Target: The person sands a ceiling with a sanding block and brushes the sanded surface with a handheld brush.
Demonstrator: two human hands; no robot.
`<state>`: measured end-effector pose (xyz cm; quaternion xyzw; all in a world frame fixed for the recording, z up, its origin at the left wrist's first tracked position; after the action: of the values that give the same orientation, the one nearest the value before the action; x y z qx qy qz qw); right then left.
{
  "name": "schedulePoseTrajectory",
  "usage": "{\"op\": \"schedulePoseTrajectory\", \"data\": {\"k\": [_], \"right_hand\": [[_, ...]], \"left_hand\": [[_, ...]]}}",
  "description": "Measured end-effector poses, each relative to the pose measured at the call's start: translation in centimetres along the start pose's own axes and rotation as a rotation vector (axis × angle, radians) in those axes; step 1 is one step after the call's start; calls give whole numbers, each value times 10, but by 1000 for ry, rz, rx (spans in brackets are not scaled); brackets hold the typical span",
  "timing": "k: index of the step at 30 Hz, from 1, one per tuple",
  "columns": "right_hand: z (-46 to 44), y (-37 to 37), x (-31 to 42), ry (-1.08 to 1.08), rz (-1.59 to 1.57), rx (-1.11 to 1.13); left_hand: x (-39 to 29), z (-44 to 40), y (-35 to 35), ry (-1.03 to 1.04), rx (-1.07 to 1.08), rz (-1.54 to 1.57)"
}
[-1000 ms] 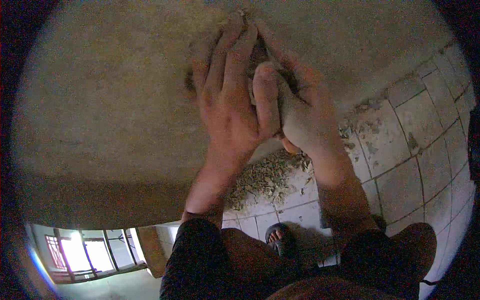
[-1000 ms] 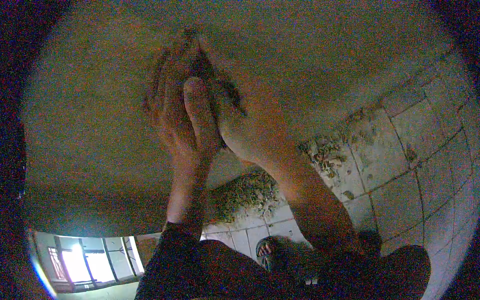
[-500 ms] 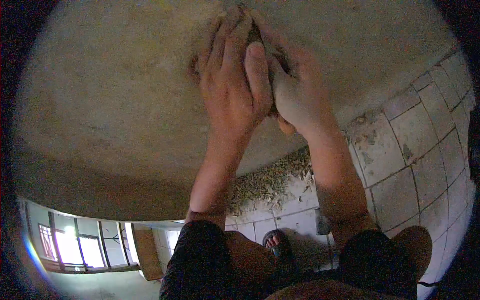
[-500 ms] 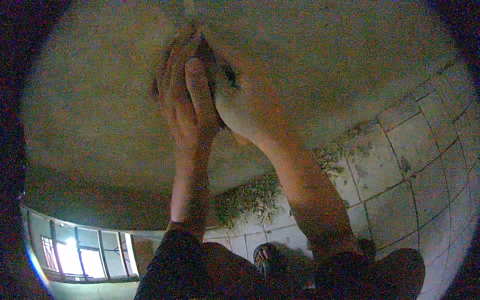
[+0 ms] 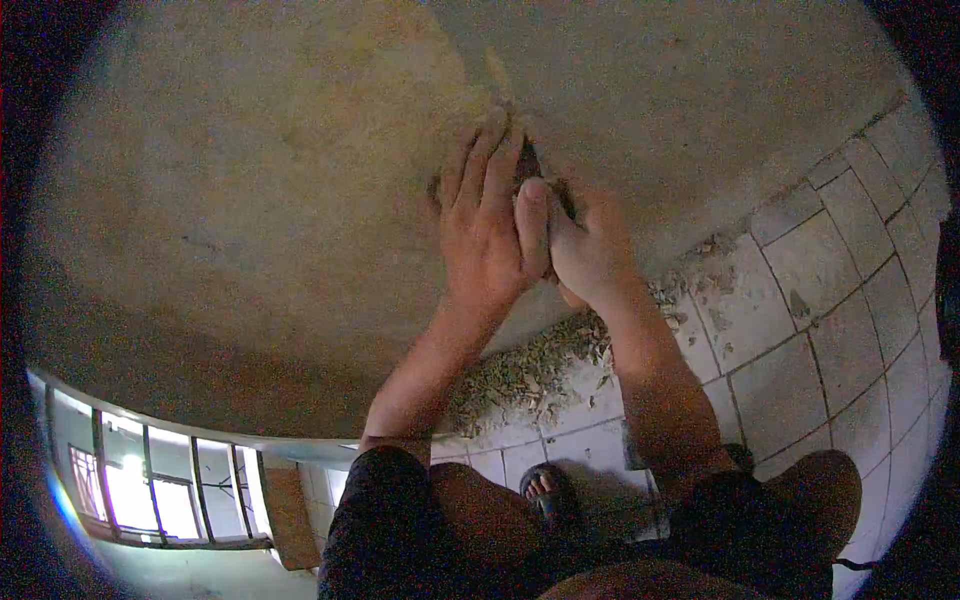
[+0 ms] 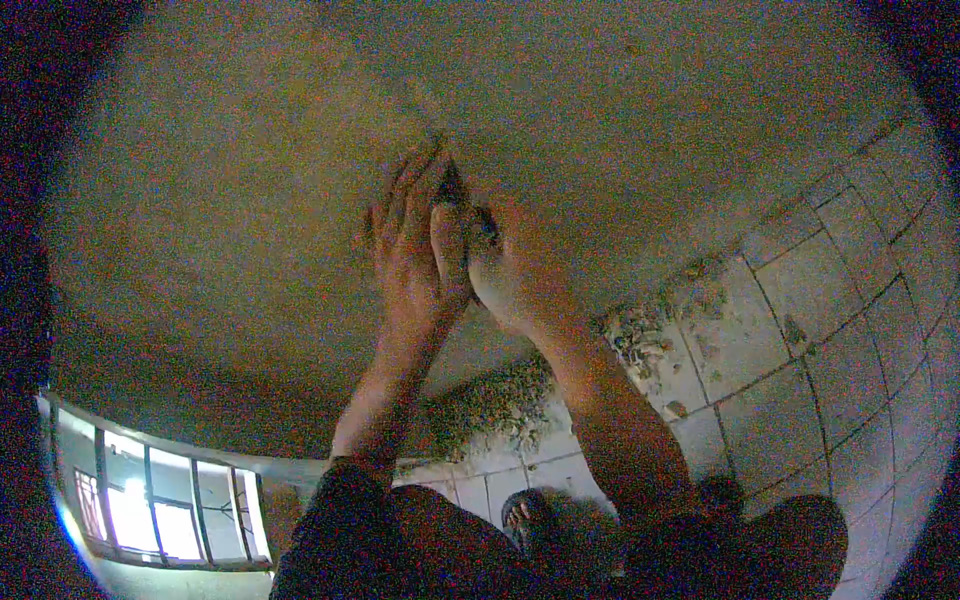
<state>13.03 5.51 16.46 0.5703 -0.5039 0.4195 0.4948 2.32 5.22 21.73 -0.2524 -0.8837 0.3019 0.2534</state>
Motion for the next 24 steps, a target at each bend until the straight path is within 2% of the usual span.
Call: {"op": "schedulePoseTrajectory", "data": {"k": [2, 7, 10, 13, 16, 20, 22, 24], "right_hand": [[-4, 3, -1, 39, -52, 31], [-12, 10, -18, -88, -29, -108], [-5, 7, -10, -72, -42, -21], [-5, 11, -25, -66, 97, -89], [-7, 15, -29, -89, 18, -72], [-5, 18, -22, 86, 40, -12], [-8, 18, -19, -105, 8, -83], [-10, 16, -14, -72, -17, -41]], "left_hand": [[1, -2, 3, -10, -1, -11], [6, 3, 13, -27, 2, -54], [2, 7, 11, -10, 2, -70], [3, 12, 10, -8, 44, -59], [5, 16, 11, 21, -2, 24], [9, 15, 11, 9, -11, 47], [14, 15, 20, 6, -18, 48], [23, 16, 32, 61, -264, 197]]}}
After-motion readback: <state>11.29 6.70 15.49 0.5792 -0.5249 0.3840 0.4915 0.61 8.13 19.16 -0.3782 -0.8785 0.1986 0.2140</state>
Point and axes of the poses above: each hand's wrist, its own z-axis away from the middle knuckle, its own y-axis out of the palm, x = y × z, the point moved 3 cm from there along -z, towards the middle knuckle, and after that the axes turned 11 degrees about y, right-handed, at the moved point
